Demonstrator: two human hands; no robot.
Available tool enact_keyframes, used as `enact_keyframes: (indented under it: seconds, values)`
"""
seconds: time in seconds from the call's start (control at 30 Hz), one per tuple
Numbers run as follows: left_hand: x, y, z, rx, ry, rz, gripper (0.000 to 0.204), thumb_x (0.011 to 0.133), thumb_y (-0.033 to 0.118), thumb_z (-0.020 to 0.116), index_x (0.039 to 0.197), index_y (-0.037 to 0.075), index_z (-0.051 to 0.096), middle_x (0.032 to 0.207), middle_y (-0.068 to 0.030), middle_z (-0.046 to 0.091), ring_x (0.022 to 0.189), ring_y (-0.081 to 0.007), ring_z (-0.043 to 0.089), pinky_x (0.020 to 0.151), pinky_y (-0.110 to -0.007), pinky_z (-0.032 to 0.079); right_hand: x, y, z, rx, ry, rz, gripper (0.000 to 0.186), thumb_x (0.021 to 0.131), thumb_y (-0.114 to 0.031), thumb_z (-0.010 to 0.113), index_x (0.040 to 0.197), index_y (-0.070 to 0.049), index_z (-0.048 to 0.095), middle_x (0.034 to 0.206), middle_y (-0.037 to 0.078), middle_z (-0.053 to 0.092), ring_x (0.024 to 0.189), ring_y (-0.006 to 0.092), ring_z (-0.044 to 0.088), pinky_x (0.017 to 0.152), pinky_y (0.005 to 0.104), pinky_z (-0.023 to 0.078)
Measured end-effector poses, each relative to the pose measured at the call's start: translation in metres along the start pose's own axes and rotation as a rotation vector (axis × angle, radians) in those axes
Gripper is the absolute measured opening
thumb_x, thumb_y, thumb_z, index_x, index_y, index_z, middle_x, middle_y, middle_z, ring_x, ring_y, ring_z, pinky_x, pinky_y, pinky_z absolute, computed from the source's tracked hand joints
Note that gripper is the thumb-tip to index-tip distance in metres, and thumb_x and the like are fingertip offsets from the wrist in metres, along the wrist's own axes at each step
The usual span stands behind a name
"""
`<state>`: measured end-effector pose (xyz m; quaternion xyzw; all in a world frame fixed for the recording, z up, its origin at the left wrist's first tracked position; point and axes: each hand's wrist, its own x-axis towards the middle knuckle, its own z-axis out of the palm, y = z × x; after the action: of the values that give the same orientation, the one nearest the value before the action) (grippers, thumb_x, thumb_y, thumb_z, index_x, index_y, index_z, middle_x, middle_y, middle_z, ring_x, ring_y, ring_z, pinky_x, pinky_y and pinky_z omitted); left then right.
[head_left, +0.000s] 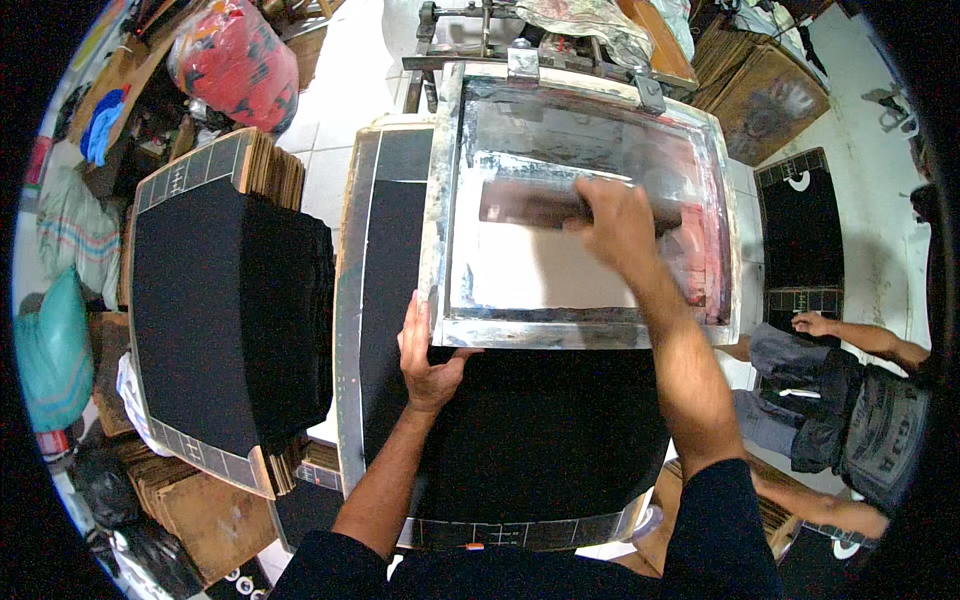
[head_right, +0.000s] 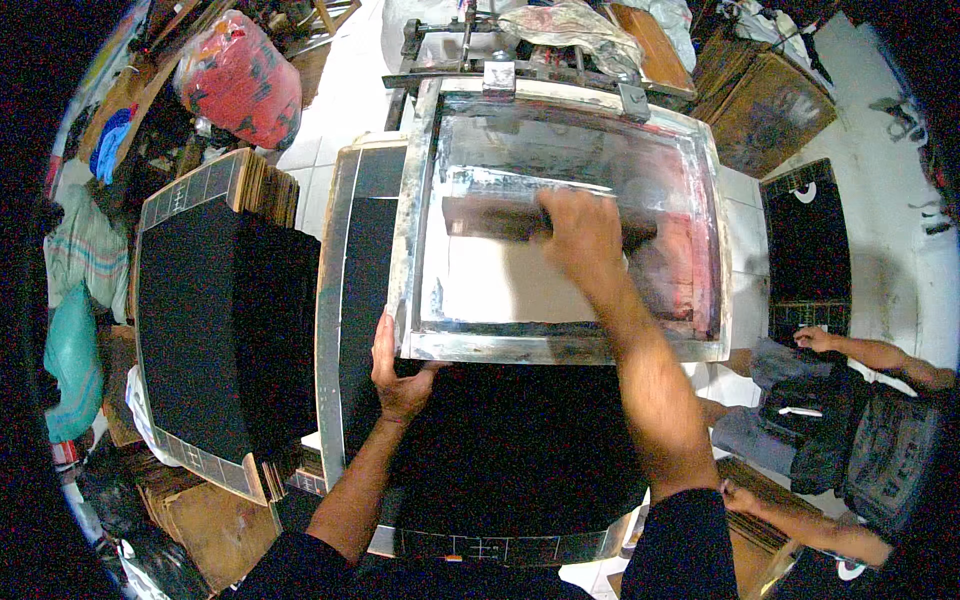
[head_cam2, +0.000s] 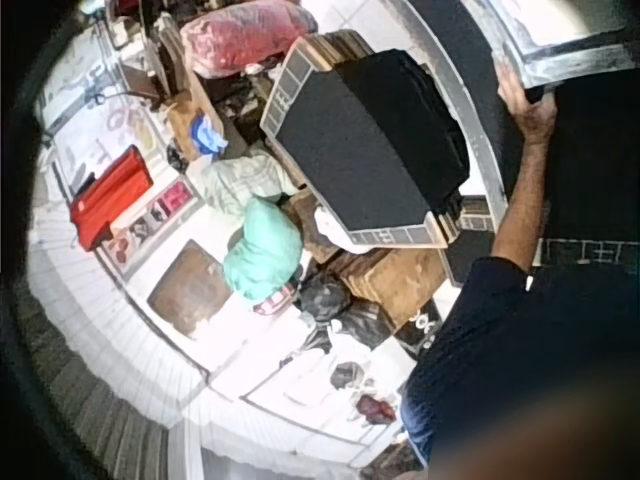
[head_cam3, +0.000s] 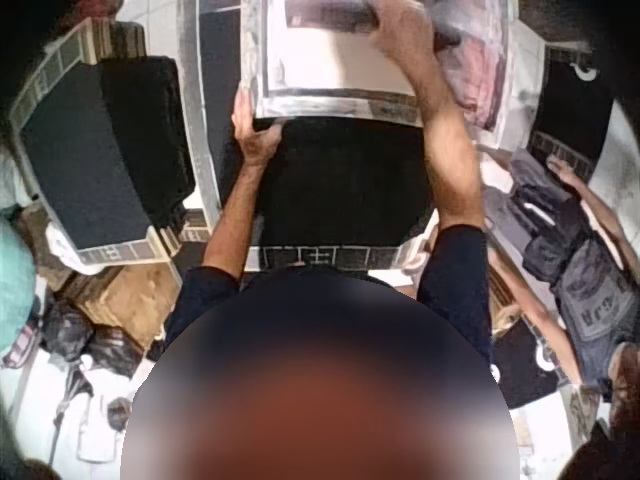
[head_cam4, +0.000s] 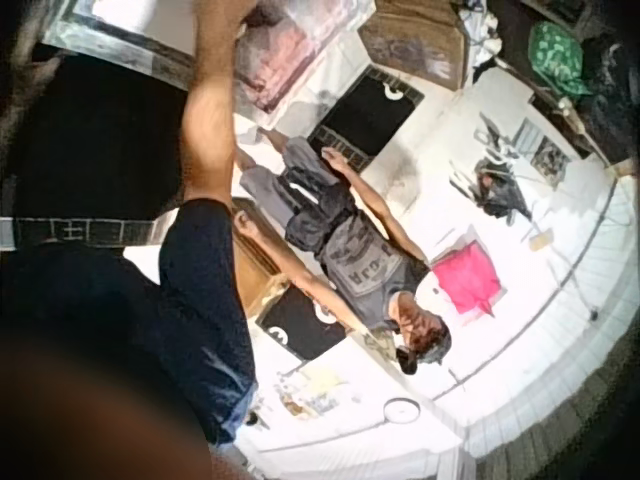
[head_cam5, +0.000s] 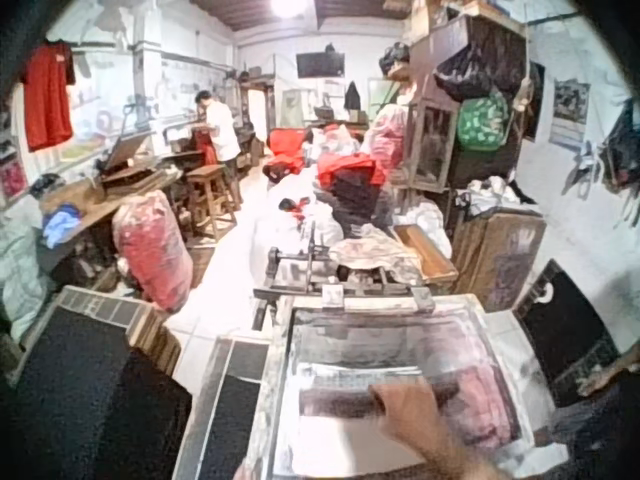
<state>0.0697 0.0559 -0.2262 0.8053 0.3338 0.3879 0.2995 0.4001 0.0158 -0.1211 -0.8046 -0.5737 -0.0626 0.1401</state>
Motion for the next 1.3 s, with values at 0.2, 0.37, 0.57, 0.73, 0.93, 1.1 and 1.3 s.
enact_keyframes:
  seconds: [0.2, 0.37, 0.57, 0.73, 0.93, 1.1, 1.3]
  values:
    - [0.002, 0.003, -0.001, 0.020, -0.001, 0.015, 0.105, 0.069, 0.030, 0.097, 0.153, -0.003, 0.043, 0.154, -0.0321, 0.046, 0.143, -0.0420, 0.048, 0.113, -0.049, 0.040, 0.081, 0.036, 0.010, 0.044, -0.175, 0.119, 0.057, 0.074, -0.035, 0.088, 0.122, -0.012, 0.068, 0.114, 0.013, 0.073, 0.108, 0.0340, 0.067, 0.090, 0.0507, 0.050]
    - [0.002, 0.004, -0.002, 0.041, 0.006, 0.048, 0.105, 0.067, 0.028, 0.097, 0.153, -0.003, 0.044, 0.154, -0.0323, 0.047, 0.143, -0.0421, 0.049, 0.112, -0.048, 0.042, 0.001, -0.008, 0.007, -0.090, -0.043, 0.081, 0.041, 0.073, -0.022, 0.084, 0.110, -0.014, 0.070, 0.104, 0.008, 0.069, 0.103, 0.0327, 0.064, 0.084, 0.0521, 0.049]
    - [0.002, 0.003, -0.001, 0.055, 0.032, 0.085, 0.105, 0.067, 0.029, 0.097, 0.153, -0.002, 0.044, 0.153, -0.0318, 0.047, 0.142, -0.0428, 0.049, 0.111, -0.050, 0.043, -0.128, -0.076, -0.036, 0.076, -0.162, 0.199, 0.044, 0.065, -0.003, 0.080, 0.106, -0.016, 0.070, 0.102, 0.004, 0.066, 0.103, 0.0287, 0.061, 0.091, 0.0464, 0.045]
    - [0.007, 0.012, -0.007, 0.000, 0.024, 0.102, 0.105, 0.070, 0.031, 0.095, 0.154, -0.001, 0.043, 0.155, -0.0297, 0.047, 0.144, -0.0412, 0.047, 0.111, -0.050, 0.042, -0.154, -0.093, -0.034, 0.057, 0.082, 0.184, 0.054, 0.066, -0.009, 0.084, 0.118, -0.017, 0.070, 0.120, 0.002, 0.067, 0.115, 0.0257, 0.059, 0.105, 0.0482, 0.041]
    - [0.048, 0.075, -0.051, -0.190, 0.102, 0.056, 0.107, 0.069, 0.019, 0.097, 0.157, 0.000, 0.040, 0.155, -0.0241, 0.049, 0.143, -0.0363, 0.048, 0.116, -0.047, 0.042, -0.125, -0.099, -0.082, -0.109, 0.393, 0.059, 0.065, 0.083, -0.070, 0.068, 0.111, -0.011, 0.069, 0.103, 0.007, 0.064, 0.102, 0.0301, 0.058, 0.094, 0.0496, 0.039]
    - [0.152, 0.163, -0.086, -0.266, 0.243, 0.115, 0.110, 0.070, 0.018, 0.096, 0.159, -0.001, 0.034, 0.145, -0.0254, 0.057, 0.131, -0.0320, 0.058, 0.111, -0.040, 0.046, -0.023, -0.070, -0.185, -0.152, 0.641, -0.112, 0.065, 0.068, -0.065, 0.087, 0.101, -0.012, 0.070, 0.093, 0.007, 0.068, 0.083, 0.0292, 0.065, 0.074, 0.0439, 0.047]
    - [0.197, 0.155, -0.156, -0.409, 0.201, 0.185, 0.100, 0.080, 0.024, 0.091, 0.159, 0.000, 0.034, 0.140, -0.0267, 0.061, 0.110, -0.0266, 0.070, 0.100, -0.042, 0.054, 0.057, -0.067, -0.276, -0.244, 0.632, 0.015, 0.074, 0.073, -0.081, 0.073, 0.094, -0.009, 0.077, 0.090, 0.013, 0.076, 0.084, 0.0324, 0.074, 0.075, 0.0454, 0.057]
